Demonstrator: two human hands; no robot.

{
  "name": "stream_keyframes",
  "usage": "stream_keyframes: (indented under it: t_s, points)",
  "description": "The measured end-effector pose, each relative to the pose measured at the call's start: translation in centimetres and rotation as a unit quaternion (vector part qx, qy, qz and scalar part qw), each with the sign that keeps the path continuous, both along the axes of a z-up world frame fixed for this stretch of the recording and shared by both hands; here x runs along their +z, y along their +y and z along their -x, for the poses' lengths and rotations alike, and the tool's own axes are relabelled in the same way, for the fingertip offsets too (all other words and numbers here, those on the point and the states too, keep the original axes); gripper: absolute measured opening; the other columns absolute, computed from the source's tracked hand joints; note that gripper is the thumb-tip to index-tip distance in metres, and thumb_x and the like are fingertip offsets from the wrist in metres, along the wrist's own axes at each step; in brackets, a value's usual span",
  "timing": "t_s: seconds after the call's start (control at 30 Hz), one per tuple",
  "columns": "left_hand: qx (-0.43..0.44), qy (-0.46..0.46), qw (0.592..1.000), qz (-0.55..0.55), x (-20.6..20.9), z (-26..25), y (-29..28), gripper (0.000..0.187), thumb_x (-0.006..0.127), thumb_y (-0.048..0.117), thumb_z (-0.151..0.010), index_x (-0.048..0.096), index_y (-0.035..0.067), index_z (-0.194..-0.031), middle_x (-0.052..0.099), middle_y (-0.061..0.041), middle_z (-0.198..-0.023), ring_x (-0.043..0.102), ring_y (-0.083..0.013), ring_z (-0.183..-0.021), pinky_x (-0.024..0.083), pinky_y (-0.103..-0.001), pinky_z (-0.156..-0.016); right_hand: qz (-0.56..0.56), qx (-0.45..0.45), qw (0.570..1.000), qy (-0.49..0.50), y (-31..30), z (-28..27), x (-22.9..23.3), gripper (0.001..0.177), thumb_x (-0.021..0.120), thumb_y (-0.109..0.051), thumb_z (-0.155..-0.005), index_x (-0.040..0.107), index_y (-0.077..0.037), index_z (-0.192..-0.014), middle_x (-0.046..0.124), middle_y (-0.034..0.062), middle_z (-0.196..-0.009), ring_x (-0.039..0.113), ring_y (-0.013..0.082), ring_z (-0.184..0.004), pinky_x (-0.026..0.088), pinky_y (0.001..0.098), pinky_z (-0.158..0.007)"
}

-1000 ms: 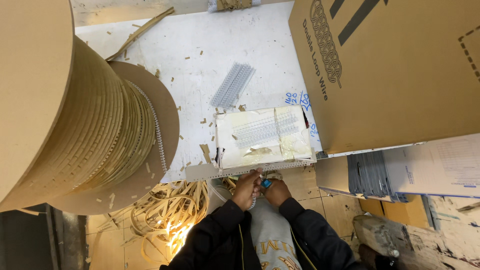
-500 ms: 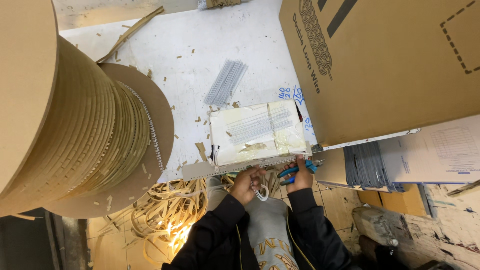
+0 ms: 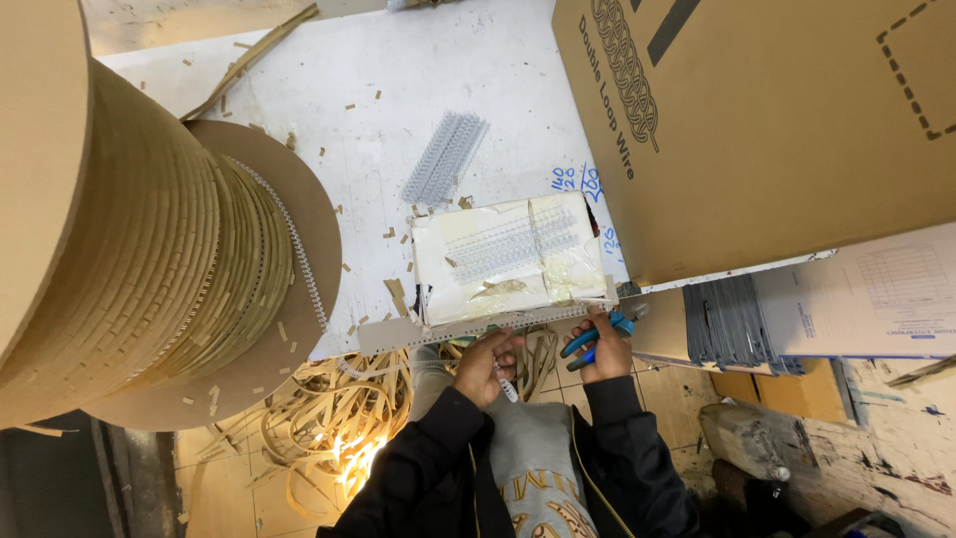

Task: The person uses blue-handled pliers to cut a length of double loop wire from a large spool. They repeatedly measure and cut the wire, placing the cut pieces onto a white tray on the table.

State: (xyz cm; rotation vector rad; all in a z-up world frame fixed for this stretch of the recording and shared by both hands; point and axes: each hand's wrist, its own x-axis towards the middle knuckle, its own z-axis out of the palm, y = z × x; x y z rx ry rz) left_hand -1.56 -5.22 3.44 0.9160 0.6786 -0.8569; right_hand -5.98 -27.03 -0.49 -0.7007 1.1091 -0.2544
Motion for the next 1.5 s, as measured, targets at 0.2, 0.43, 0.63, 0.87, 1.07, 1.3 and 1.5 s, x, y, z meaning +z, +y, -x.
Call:
stream_keyframes:
  t_s: [0.2,0.43,0.63,0.87,1.07,1.3,1.5]
  points:
    - [0.026,0.01,0.999,0.016,-3.9,-0.2,-0.3,0.005,0.07,0.018,-0.102,0.07,0.013,-0.1,0.083,-0.006,-0.097,0.065,-0.0108,-0.063,0.034,-0.015,-0.045,-0.038,0.011,0.999,-0.012,0.4,-0.8,1.2,0.024,0.087,-0.029,-0.097,0.071,-0.011,-0.095,0.069,0.0058,-0.078,0.073,0.0262,-0.075,0.064,0.0592,-0.09]
    - [0.046,0.008,0.999,0.007,0.1,-0.3,-0.7,0.015,0.07,0.027,-0.104,0.064,0.016,-0.097,0.083,-0.005,-0.099,0.069,-0.0118,-0.066,0.034,-0.017,-0.048,-0.082,0.013,0.996,-0.03,-0.6,-0.3,-1.1,0.024,0.084,-0.028,-0.099,0.066,-0.015,-0.091,0.067,0.0019,-0.078,0.071,0.0239,-0.08,0.058,0.0571,-0.099]
    - [0.007,-0.013,1.0,-0.003,-2.5,-0.3,-0.3,0.018,0.068,0.018,-0.103,0.073,0.007,-0.09,0.073,-0.003,-0.075,0.065,-0.0111,-0.057,0.035,-0.016,-0.044,-0.098,0.014,0.995,-0.025,-1.2,-0.2,-1.4,0.022,0.084,-0.025,-0.097,0.065,-0.015,-0.09,0.067,0.0018,-0.077,0.072,0.0237,-0.078,0.057,0.059,-0.101]
    - [-0.044,-0.188,0.98,-0.055,10.5,1.6,1.8,0.022,0.07,0.009,-0.101,0.077,0.0,-0.12,0.079,-0.022,-0.08,0.056,-0.0139,-0.039,0.037,-0.021,-0.035,0.01,0.0,0.999,-0.053,-0.1,1.1,7.6,0.015,0.08,-0.021,-0.099,0.068,-0.012,-0.097,0.066,0.006,-0.076,0.073,0.0262,-0.073,0.066,0.056,-0.084]
    - [0.015,-0.354,0.93,-0.098,15.5,-2.5,3.0,0.023,0.068,0.004,-0.102,0.077,-0.003,-0.121,0.084,-0.023,-0.088,0.046,-0.004,-0.036,0.037,-0.017,-0.037,0.069,0.06,0.984,-0.153,2.1,-1.8,17.7,0.011,0.075,-0.016,-0.101,0.071,-0.007,-0.106,0.075,0.0202,-0.085,0.077,0.0336,-0.072,0.071,0.0544,-0.07]
    - [0.078,-0.263,0.959,-0.072,16.7,-3.3,3.2,0.04,0.058,0.003,-0.102,0.062,-0.002,-0.142,0.08,-0.029,-0.117,0.066,-0.0121,-0.049,0.033,-0.016,-0.038,0.045,0.167,0.973,-0.15,3.6,-4.1,19.4,0.039,0.069,-0.019,-0.102,0.068,0.003,-0.134,0.076,0.029,-0.126,0.079,0.0339,-0.089,0.068,0.0546,-0.077]
    - [0.106,-0.233,0.966,-0.044,16.0,-3.1,3.4,0.048,0.056,0.004,-0.102,0.058,0.0,-0.15,0.076,-0.033,-0.127,0.079,-0.0224,-0.064,0.031,-0.014,-0.035,0.041,0.187,0.969,-0.154,3.7,-4.9,19.3,0.042,0.068,-0.017,-0.102,0.065,0.005,-0.138,0.073,0.0302,-0.132,0.08,0.0362,-0.093,0.068,0.0547,-0.078]
